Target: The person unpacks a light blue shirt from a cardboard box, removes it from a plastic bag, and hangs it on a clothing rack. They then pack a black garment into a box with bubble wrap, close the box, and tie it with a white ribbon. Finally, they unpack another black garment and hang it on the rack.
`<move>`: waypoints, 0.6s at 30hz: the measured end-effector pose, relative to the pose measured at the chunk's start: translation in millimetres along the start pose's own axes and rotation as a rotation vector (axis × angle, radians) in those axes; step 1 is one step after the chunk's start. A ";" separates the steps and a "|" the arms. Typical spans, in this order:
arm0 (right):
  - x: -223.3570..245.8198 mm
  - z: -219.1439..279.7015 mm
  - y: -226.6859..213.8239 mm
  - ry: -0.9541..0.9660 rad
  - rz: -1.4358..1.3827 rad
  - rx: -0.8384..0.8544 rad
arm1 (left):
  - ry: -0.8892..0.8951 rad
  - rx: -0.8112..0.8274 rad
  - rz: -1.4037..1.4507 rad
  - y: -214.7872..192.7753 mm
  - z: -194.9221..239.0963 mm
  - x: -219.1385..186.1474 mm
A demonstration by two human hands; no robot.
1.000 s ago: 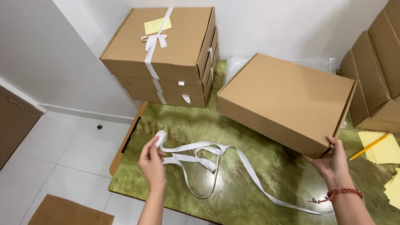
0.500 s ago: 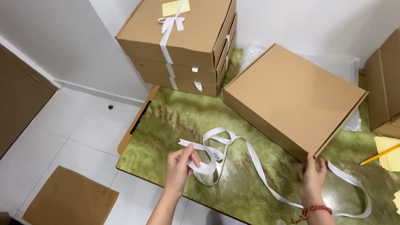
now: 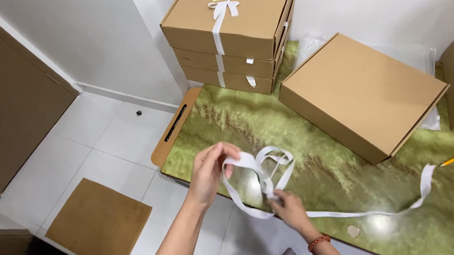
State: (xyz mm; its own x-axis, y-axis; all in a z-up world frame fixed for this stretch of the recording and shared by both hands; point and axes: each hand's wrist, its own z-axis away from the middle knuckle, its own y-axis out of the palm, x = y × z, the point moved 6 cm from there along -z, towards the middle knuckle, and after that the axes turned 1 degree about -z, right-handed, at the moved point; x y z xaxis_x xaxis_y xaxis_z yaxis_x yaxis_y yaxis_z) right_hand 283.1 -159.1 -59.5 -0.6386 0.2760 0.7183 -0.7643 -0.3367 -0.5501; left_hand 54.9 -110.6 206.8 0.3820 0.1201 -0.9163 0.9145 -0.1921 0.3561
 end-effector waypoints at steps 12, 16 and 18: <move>103.7 34.9 205.0 -0.380 0.096 0.424 | -0.105 -0.053 -0.143 -115.3 40.5 -87.4; 150.0 24.4 147.6 -0.217 -0.136 0.073 | -0.093 -0.049 -0.113 -158.6 48.8 -59.1; 185.4 38.1 91.8 -0.268 -0.300 -0.308 | -0.220 0.060 -0.204 -162.6 57.6 -45.5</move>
State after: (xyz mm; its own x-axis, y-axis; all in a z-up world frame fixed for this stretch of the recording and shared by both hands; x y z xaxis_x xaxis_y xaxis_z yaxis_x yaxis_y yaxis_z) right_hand 98.0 -173.1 39.4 -0.3723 0.0653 0.9258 -0.9274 0.0147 -0.3739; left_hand -118.9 -140.9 179.9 0.1476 -0.0505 -0.9878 0.9572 -0.2441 0.1555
